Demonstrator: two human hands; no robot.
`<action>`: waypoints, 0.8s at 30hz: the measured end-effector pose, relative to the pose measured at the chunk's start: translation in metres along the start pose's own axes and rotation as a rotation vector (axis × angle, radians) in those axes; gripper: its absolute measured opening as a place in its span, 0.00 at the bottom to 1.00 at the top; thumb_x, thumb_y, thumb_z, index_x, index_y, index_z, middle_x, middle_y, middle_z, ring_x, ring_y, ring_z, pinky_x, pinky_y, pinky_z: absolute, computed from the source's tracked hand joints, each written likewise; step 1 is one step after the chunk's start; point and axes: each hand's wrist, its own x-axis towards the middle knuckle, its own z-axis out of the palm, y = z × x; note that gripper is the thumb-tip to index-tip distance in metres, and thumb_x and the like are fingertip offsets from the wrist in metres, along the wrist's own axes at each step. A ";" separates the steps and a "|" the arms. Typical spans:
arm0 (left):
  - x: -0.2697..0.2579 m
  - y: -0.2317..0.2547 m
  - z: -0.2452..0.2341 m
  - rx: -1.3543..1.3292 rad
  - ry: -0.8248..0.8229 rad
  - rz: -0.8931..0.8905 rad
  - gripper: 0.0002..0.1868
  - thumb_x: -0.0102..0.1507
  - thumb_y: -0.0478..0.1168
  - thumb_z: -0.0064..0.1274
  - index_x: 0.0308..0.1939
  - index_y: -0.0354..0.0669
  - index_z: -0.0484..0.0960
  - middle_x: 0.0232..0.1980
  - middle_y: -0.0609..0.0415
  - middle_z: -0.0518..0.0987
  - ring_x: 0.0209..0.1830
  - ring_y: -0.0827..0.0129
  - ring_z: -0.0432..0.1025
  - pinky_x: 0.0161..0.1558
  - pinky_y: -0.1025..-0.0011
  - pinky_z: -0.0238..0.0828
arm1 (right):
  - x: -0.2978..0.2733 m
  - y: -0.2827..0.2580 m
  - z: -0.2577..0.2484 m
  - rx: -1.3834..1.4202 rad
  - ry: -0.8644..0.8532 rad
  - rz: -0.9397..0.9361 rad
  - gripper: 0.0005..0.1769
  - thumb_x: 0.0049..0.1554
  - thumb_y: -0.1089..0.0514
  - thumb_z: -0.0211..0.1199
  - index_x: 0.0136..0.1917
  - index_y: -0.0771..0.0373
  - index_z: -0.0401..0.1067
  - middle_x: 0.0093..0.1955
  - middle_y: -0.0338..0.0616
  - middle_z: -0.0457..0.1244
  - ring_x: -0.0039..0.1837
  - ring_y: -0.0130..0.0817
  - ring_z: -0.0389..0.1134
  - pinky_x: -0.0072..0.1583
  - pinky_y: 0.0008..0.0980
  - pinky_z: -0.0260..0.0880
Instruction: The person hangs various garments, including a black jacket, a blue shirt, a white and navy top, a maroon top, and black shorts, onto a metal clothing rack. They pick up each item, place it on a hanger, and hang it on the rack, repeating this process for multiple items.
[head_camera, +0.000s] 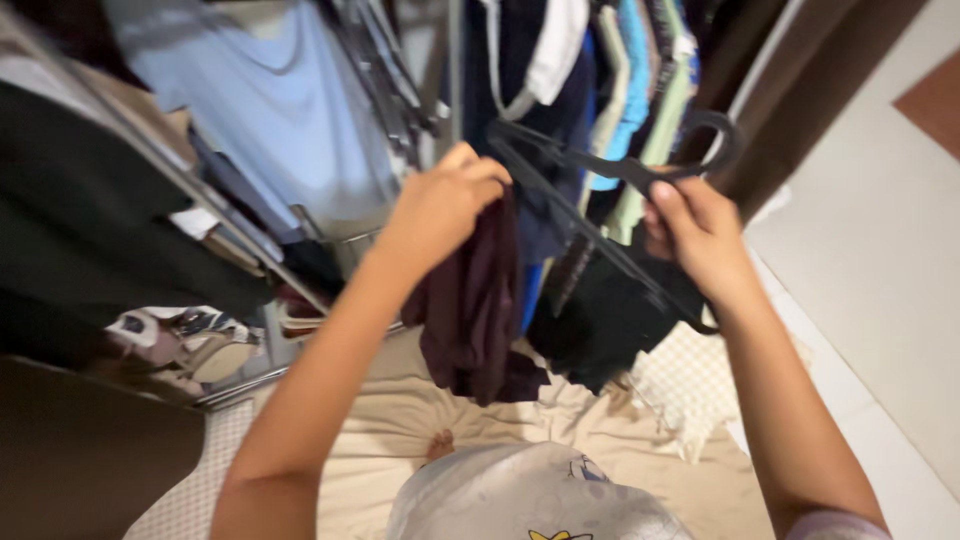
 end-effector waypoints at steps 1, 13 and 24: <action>0.007 0.001 0.001 0.014 0.001 0.024 0.09 0.59 0.31 0.52 0.39 0.46 0.86 0.55 0.69 0.81 0.55 0.66 0.72 0.37 0.62 0.75 | -0.018 -0.005 -0.018 -0.033 0.033 0.069 0.21 0.67 0.51 0.58 0.66 0.66 0.71 0.36 0.35 0.57 0.34 0.20 0.55 0.35 0.22 0.53; 0.067 0.066 0.036 0.227 0.042 0.172 0.21 0.51 0.25 0.56 0.48 0.43 0.86 0.60 0.59 0.79 0.51 0.57 0.72 0.40 0.64 0.77 | -0.080 0.004 -0.079 -0.413 0.059 -0.013 0.27 0.65 0.45 0.63 0.34 0.70 0.70 0.31 0.32 0.62 0.34 0.19 0.53 0.34 0.28 0.54; 0.093 0.141 0.013 0.133 0.207 0.429 0.12 0.62 0.48 0.62 0.38 0.44 0.82 0.37 0.55 0.75 0.44 0.60 0.74 0.53 0.47 0.72 | -0.032 0.017 -0.054 -0.127 0.091 -0.414 0.16 0.68 0.53 0.62 0.50 0.72 0.74 0.36 0.37 0.63 0.36 0.24 0.60 0.38 0.27 0.58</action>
